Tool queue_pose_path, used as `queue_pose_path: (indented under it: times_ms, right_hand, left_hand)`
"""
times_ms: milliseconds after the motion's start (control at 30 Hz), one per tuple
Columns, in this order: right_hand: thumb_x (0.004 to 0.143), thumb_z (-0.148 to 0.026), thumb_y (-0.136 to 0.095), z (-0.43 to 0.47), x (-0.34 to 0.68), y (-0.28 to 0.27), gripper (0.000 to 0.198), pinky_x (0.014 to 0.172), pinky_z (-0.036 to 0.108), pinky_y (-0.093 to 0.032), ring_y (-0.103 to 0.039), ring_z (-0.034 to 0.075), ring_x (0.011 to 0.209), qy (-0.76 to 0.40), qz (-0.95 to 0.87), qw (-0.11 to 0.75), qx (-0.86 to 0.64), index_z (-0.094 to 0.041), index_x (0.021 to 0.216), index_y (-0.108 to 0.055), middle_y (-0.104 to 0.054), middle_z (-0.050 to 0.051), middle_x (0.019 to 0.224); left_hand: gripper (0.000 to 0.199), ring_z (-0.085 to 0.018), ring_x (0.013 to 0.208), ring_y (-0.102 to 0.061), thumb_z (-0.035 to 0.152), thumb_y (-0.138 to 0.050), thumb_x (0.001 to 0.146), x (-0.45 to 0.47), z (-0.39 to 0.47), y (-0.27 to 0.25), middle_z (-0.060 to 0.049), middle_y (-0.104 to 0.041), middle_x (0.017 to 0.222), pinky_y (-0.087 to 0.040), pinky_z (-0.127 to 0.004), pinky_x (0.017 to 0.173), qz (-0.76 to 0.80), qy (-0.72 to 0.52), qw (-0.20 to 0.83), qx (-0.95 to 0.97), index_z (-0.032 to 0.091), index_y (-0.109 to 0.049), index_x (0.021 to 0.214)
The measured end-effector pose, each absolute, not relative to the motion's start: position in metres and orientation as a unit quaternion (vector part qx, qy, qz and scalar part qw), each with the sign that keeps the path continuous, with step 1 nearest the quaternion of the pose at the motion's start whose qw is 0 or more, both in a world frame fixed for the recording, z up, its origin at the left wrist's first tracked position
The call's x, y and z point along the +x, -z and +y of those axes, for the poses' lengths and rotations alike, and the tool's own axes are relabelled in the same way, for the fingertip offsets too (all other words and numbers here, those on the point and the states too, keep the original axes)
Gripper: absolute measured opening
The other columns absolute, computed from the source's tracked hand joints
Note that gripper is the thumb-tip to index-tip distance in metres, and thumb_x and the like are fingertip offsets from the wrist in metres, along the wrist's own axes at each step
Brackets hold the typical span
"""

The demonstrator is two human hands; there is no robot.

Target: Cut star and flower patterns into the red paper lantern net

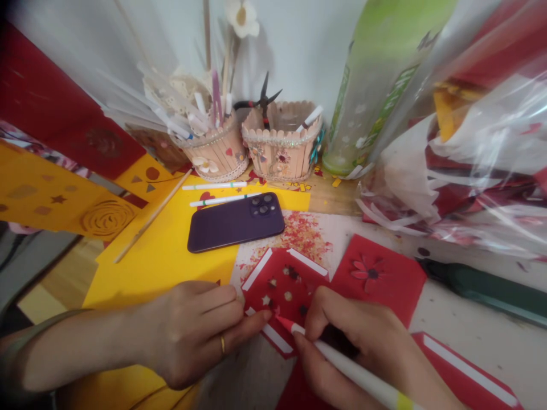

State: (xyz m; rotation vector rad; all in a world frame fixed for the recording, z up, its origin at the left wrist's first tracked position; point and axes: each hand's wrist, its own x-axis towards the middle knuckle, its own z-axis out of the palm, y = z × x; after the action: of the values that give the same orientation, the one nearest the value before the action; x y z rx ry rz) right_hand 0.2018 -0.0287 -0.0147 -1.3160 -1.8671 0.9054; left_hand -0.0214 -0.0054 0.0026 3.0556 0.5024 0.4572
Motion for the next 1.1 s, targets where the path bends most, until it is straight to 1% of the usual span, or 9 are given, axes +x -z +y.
queue_pose_path:
  times_ms: [133,200,333,500,700,800,967,1100]
  right_hand:
    - [0.082,-0.034,-0.053,-0.03,0.204,0.017,0.027,0.039,0.024,-0.025,-0.041,0.01,0.043,-0.366,-0.69,0.328,-0.531,-0.023,0.06,-0.042,-0.051,-0.005,0.051]
    - [0.082,-0.035,-0.054,-0.03,0.205,0.017,0.028,0.039,0.024,-0.025,-0.044,0.011,0.046,-0.377,-0.682,0.331,-0.532,-0.023,0.06,-0.042,-0.052,-0.003,0.052]
    - [0.081,-0.034,-0.054,-0.03,0.205,0.017,0.026,0.039,0.023,-0.026,-0.044,0.011,0.046,-0.384,-0.68,0.332,-0.529,-0.023,0.06,-0.045,-0.051,-0.003,0.052]
    - [0.081,-0.028,-0.052,-0.029,0.204,0.016,0.024,0.039,0.023,-0.026,-0.037,0.009,0.04,-0.377,-0.69,0.328,-0.524,-0.023,0.058,-0.044,-0.047,-0.006,0.049]
    - [0.082,-0.034,-0.051,-0.031,0.204,0.016,0.026,0.039,0.024,-0.025,-0.039,0.01,0.042,-0.379,-0.689,0.314,-0.533,-0.024,0.06,-0.043,-0.05,-0.005,0.051]
    - [0.083,-0.031,-0.05,-0.031,0.205,0.015,0.025,0.039,0.023,-0.026,-0.038,0.009,0.042,-0.376,-0.697,0.31,-0.526,-0.024,0.06,-0.042,-0.048,-0.005,0.05]
    - [0.083,-0.026,-0.049,-0.025,0.211,0.018,0.022,0.037,0.021,-0.031,-0.043,0.01,0.04,-0.362,-0.744,0.288,-0.482,-0.025,0.063,-0.043,-0.05,-0.006,0.05]
    - [0.081,-0.024,-0.052,-0.019,0.215,0.021,0.021,0.033,0.017,-0.034,-0.045,0.009,0.036,-0.335,-0.774,0.308,-0.441,-0.026,0.062,-0.042,-0.049,-0.009,0.047]
  left_hand:
    - [0.026,-0.014,0.058,-0.056,0.008,-0.038,0.091,-0.022,-0.005,-0.003,-0.002,-0.052,0.067,-0.039,-0.026,0.037,0.158,-0.142,-0.002,0.977,0.001,-0.059,0.105]
    - [0.026,-0.014,0.058,-0.057,0.009,-0.039,0.091,-0.022,-0.005,-0.003,-0.002,-0.052,0.067,-0.039,-0.026,0.037,0.156,-0.142,-0.004,0.977,0.001,-0.059,0.105]
    - [0.027,-0.014,0.057,-0.055,0.008,-0.036,0.092,-0.021,-0.005,-0.003,-0.002,-0.052,0.066,-0.038,-0.026,0.037,0.156,-0.146,-0.001,0.977,0.001,-0.059,0.104]
    - [0.03,-0.016,0.057,-0.054,0.007,-0.031,0.093,-0.021,-0.005,-0.003,-0.002,-0.054,0.065,-0.037,-0.028,0.036,0.164,-0.153,0.009,0.974,0.001,-0.059,0.103]
    - [0.031,-0.016,0.057,-0.054,0.007,-0.03,0.094,-0.021,-0.005,-0.004,-0.002,-0.054,0.064,-0.038,-0.028,0.036,0.165,-0.153,0.006,0.974,0.001,-0.06,0.102]
    - [0.032,-0.016,0.056,-0.054,0.007,-0.029,0.094,-0.021,-0.005,-0.004,-0.003,-0.054,0.064,-0.038,-0.028,0.036,0.162,-0.156,0.01,0.974,0.001,-0.059,0.103]
    - [0.032,-0.017,0.056,-0.054,0.007,-0.029,0.094,-0.021,-0.005,-0.003,-0.003,-0.055,0.065,-0.039,-0.028,0.036,0.161,-0.154,0.015,0.975,0.0,-0.059,0.103]
    - [0.032,-0.016,0.056,-0.054,0.007,-0.029,0.094,-0.021,-0.005,-0.004,-0.003,-0.055,0.064,-0.038,-0.028,0.036,0.163,-0.154,0.016,0.974,0.001,-0.06,0.103]
